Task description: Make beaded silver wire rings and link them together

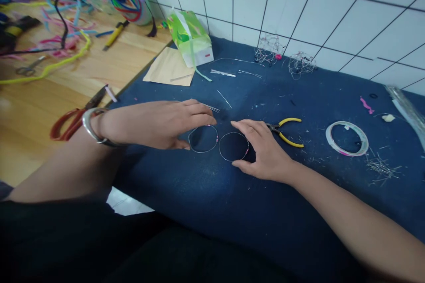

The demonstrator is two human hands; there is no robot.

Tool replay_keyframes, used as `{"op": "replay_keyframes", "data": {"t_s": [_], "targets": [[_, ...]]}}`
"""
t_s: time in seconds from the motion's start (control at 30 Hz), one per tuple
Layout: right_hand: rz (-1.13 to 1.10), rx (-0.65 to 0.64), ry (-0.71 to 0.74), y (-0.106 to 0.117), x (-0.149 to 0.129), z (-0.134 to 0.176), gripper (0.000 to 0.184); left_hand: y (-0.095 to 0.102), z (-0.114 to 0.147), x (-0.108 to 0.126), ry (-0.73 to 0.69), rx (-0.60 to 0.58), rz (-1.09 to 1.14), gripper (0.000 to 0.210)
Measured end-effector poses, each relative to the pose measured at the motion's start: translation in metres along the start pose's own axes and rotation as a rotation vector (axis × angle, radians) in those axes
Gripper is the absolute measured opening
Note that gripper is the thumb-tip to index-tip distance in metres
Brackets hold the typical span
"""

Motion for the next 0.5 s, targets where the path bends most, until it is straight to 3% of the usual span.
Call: {"op": "replay_keyframes", "data": {"t_s": [0.13, 0.3, 0.5], "targets": [[0.061, -0.010, -0.091, -0.003, 0.004, 0.001, 0.082, -0.001, 0.001, -0.005, 0.098, 0.003, 0.006, 0.065], [0.197, -0.066, -0.124, -0.011, 0.000, 0.001, 0.089, -0.010, -0.007, 0.009, 0.132, -0.009, -0.048, 0.064], [0.277, -0.100, -0.099, -0.015, -0.004, -0.003, 0.074, -0.011, -0.010, 0.012, 0.117, -0.036, -0.090, 0.054]]}}
Point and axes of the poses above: each hand's wrist, its own z-axis away from the middle knuckle, its own y-axis out of the back of the hand, x = y × z, the point moved 6 cm from there along -z, towards the middle knuckle, and after that the axes turned 8 degrees about y, right-handed, at the moved point
